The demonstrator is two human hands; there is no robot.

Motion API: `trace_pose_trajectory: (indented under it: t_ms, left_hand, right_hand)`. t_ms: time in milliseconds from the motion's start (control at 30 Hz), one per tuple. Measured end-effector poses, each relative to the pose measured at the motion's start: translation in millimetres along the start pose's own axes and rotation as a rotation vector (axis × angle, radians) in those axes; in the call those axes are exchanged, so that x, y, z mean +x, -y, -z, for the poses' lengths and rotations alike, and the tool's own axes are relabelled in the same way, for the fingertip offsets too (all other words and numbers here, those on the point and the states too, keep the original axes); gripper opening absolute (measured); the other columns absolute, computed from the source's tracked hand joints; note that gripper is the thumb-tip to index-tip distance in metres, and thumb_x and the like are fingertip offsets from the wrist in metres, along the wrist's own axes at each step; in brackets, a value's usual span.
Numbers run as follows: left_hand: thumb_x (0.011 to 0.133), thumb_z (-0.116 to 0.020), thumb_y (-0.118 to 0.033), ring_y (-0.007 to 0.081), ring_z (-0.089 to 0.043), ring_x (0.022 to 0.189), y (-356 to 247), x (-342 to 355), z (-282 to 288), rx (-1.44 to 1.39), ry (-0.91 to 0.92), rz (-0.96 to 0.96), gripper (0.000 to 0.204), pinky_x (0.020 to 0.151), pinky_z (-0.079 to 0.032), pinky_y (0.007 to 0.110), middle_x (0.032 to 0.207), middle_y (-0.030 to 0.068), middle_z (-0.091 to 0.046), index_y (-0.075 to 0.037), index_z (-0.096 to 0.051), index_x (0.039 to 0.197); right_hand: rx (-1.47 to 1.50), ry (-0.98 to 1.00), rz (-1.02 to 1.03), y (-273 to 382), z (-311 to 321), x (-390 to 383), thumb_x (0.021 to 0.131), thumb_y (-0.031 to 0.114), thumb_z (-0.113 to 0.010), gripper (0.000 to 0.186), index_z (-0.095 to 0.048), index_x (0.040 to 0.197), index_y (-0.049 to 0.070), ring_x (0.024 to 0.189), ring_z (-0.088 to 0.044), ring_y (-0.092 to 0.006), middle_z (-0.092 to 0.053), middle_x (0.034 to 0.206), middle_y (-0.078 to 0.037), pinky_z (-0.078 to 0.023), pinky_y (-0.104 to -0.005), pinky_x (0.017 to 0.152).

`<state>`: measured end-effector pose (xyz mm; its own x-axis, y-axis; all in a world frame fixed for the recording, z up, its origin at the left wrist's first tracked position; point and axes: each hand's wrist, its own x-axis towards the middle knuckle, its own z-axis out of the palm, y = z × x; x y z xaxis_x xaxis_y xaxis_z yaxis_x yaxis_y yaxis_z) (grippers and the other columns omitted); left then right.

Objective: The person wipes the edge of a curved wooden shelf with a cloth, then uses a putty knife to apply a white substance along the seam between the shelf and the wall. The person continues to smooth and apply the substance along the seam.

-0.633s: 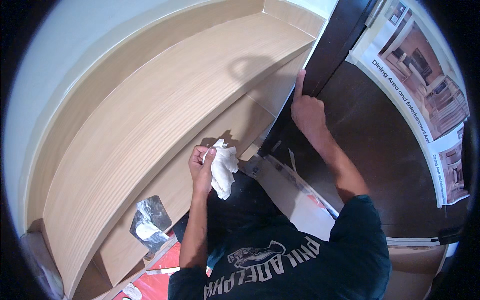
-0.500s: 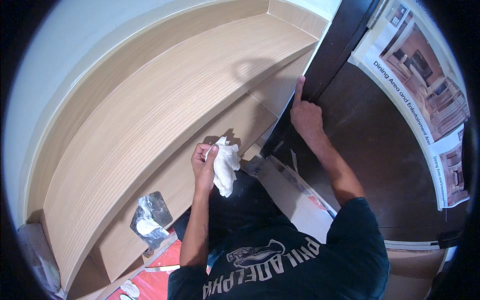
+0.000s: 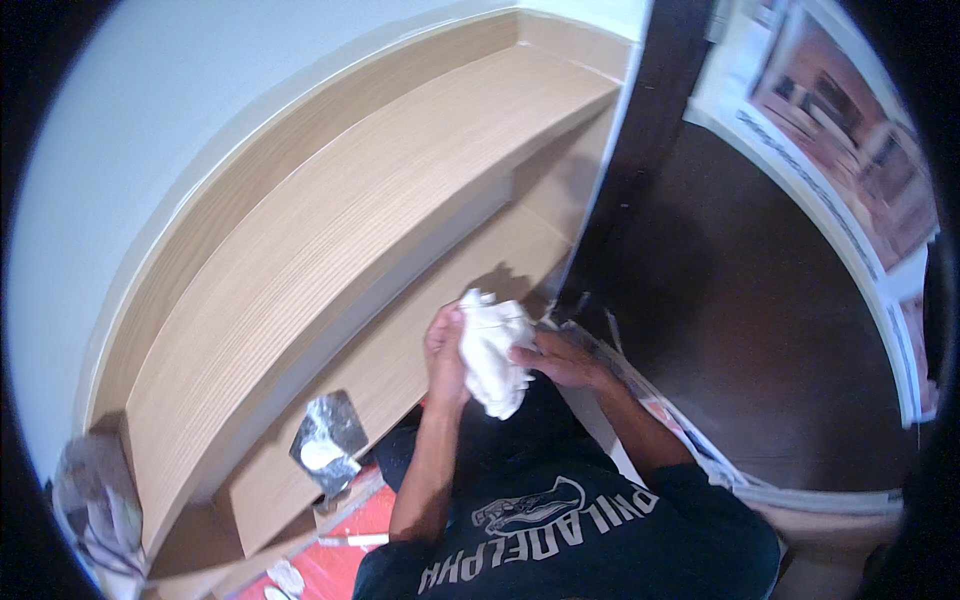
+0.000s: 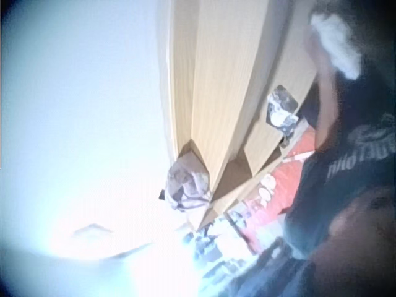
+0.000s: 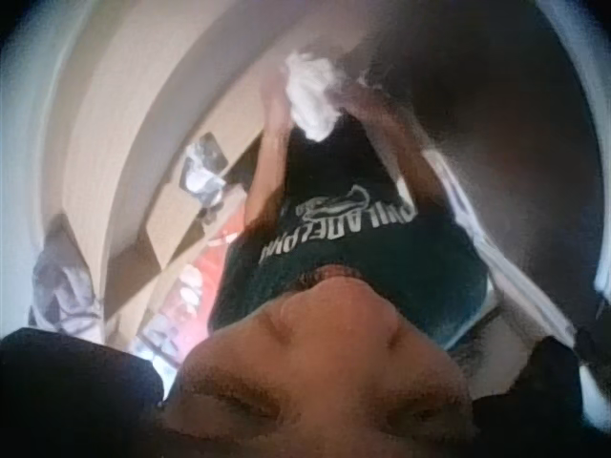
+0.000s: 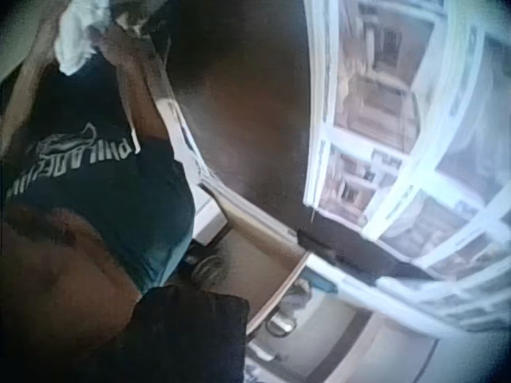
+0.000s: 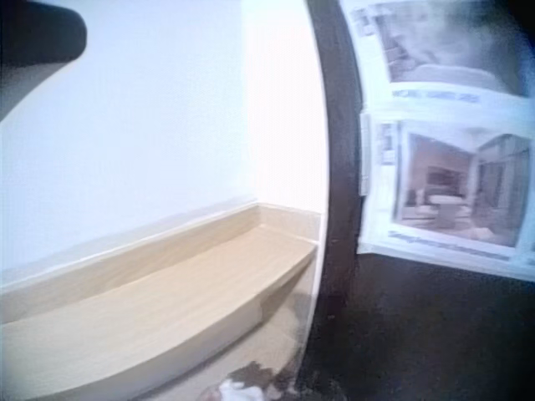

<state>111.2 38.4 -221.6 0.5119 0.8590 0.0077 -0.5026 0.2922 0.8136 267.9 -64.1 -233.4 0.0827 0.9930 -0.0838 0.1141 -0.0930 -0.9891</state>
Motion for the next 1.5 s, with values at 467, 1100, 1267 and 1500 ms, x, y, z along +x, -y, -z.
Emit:
trace_pose_trajectory:
  t_ms: [467,1100,1267,1500]
  left_hand:
    - [0.098,-0.051,-0.026,0.0239,-0.059,0.091,-55,-87,11,0.585,-0.545,-0.641,0.028,0.082,-0.045,0.037,0.093,0.0141,-0.060,0.001,-0.054,0.101]
    - [0.099,-0.036,-0.054,0.0313,-0.049,0.111,-26,-90,9,0.568,-0.162,-0.376,0.063,0.095,-0.038,0.038,0.112,0.0203,-0.049,0.004,-0.047,0.121]
    - [0.098,-0.033,-0.058,0.0333,-0.057,0.091,-24,-88,3,0.659,-0.160,-0.260,0.067,0.079,-0.045,0.041,0.094,0.0200,-0.058,0.005,-0.056,0.101]
    - [0.099,-0.036,-0.053,0.0275,-0.059,0.080,-28,-98,0,0.545,-0.157,-0.200,0.061,0.076,-0.048,0.038,0.088,0.0138,-0.063,0.004,-0.057,0.100]
  right_hand:
    - [-0.610,0.082,0.723,-31,7,16,0.090,0.036,-0.065,0.050,-0.056,0.130,0.008,0.103,-0.062,-0.0355,-0.059,0.124,-0.018,-0.050,-0.0436,0.087]
    - [-0.272,-0.125,0.156,27,-71,-4,0.087,0.035,-0.066,0.047,-0.063,0.114,-0.003,0.094,-0.060,-0.0310,-0.064,0.104,-0.021,-0.048,-0.0428,0.081]
    - [-0.564,-0.213,0.421,51,-61,-8,0.085,0.038,-0.070,0.040,-0.066,0.090,-0.002,0.069,-0.057,-0.0262,-0.063,0.080,-0.015,-0.046,-0.0383,0.063]
    - [-0.664,-0.301,0.366,61,-64,-19,0.085,0.038,-0.072,0.038,-0.065,0.088,0.001,0.071,-0.059,-0.0247,-0.063,0.080,-0.013,-0.048,-0.0383,0.066]
